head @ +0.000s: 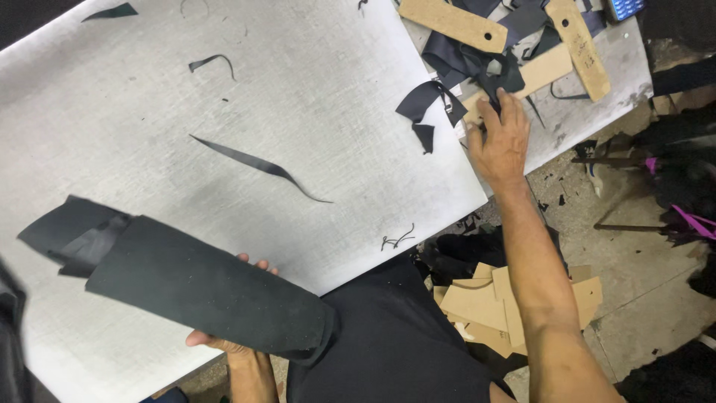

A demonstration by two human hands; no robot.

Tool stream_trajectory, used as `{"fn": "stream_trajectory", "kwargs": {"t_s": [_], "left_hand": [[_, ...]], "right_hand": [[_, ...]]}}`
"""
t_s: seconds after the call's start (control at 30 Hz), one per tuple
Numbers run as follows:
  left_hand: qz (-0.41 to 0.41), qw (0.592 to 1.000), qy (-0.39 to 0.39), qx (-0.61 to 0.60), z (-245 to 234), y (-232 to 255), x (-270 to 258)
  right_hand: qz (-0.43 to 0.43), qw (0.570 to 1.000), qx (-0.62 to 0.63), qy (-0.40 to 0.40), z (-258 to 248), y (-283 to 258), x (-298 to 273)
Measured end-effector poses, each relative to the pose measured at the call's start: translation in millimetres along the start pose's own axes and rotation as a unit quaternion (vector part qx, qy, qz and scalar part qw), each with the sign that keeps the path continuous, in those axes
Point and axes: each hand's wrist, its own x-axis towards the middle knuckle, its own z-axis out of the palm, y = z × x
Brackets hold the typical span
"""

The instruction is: The person uses a cardboard template and a utility knife to cut shapes from a large sheet of black leather on a worktable. They repeatedly position the template, trace and cut the leather, then remove and stack the cut pieces. The person also gathers and folds the remaining leather sheet at the end.

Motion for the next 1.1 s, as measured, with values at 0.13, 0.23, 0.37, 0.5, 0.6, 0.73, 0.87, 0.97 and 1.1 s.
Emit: {"fn": "stream_trajectory", "kwargs": {"t_s": [0.13, 0.23, 0.37, 0.5, 0.6, 0.73, 0.87, 0.97, 1.1], "left_hand": [[-0.017, 0.998, 0.013, 0.054, 31.7, -32.1, 3.4], [-0.022, 0.998, 0.028, 0.050, 54.7, -43.3, 10.8], [-0.006, 0.995, 0.045, 0.086, 78.6, -52.0, 14.0], [-0.018, 0.991, 0.047, 0.123, 95.8, -57.0, 26.7], [-0.030, 0.990, 0.042, 0.130, 103.5, -59.9, 34.9], [-0.031, 0.987, 0.050, 0.153, 108.6, -63.5, 49.2], [-0.043, 0.985, 0.066, 0.153, 107.2, -69.2, 67.3], [-0.047, 0.988, 0.034, 0.140, 104.7, -75.5, 78.7], [-0.096, 0.982, 0.004, 0.162, 100.2, -84.8, 94.1]], "right_hand": [[0.060, 0.995, -0.074, 0.009, -8.4, 51.7, 25.9], [0.047, 0.990, -0.100, 0.084, -17.7, 39.5, 48.0], [-0.077, 0.993, 0.086, 0.010, 0.3, -5.9, 53.6], [-0.091, 0.991, 0.092, 0.020, 49.4, 5.2, 97.2], [-0.105, 0.991, 0.065, 0.051, 73.2, 62.1, 145.5], [-0.029, 0.991, 0.042, 0.125, 63.7, 113.2, 202.2], [0.029, 0.989, 0.042, 0.141, 25.1, 86.0, 173.9], [-0.117, 0.986, 0.093, 0.073, 17.5, 44.1, 129.0], [-0.171, 0.981, 0.066, 0.062, 46.7, 45.5, 128.6]]}}
